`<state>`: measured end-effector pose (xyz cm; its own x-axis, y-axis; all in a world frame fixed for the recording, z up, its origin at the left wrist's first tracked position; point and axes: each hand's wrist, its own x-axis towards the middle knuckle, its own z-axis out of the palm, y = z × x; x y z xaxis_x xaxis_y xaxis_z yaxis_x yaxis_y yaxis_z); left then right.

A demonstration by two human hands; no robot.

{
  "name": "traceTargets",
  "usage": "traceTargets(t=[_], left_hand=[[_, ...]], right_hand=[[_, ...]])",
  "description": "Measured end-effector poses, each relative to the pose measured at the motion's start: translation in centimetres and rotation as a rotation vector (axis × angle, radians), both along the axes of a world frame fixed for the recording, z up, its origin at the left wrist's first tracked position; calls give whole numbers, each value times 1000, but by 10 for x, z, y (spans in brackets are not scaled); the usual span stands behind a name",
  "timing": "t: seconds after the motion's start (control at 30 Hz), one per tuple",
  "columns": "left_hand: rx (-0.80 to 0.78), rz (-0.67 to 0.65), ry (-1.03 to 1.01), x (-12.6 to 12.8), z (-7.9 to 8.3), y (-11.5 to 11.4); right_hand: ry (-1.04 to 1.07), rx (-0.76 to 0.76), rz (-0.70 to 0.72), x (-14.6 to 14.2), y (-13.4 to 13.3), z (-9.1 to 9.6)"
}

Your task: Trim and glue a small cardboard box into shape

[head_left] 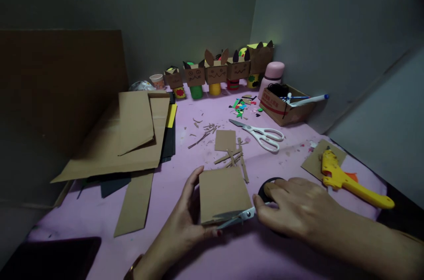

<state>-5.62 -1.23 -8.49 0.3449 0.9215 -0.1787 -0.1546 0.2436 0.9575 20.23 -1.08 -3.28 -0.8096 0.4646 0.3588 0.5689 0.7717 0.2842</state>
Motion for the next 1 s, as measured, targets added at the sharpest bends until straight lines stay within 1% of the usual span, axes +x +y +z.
traceTargets(t=[0.17,0.4,0.53,0.77,0.87,1.0], left_hand=[[17,11,35,2,2,0],[21,16,38,1,-1,1],[13,10,13,1,-1,1],[8,-2,14,5,5,2],[24,-5,48,6,4,2],[39,-4,56,5,1,1]], right_hand=[[17,-3,14,-5,1,0],[36,2,45,-1,3,-3],[50,2,62,1,4,-4],[-8,-26,22,-5,1,0],[-34,-43,10,-10,1,2],[6,-52,25,-10,3,0]])
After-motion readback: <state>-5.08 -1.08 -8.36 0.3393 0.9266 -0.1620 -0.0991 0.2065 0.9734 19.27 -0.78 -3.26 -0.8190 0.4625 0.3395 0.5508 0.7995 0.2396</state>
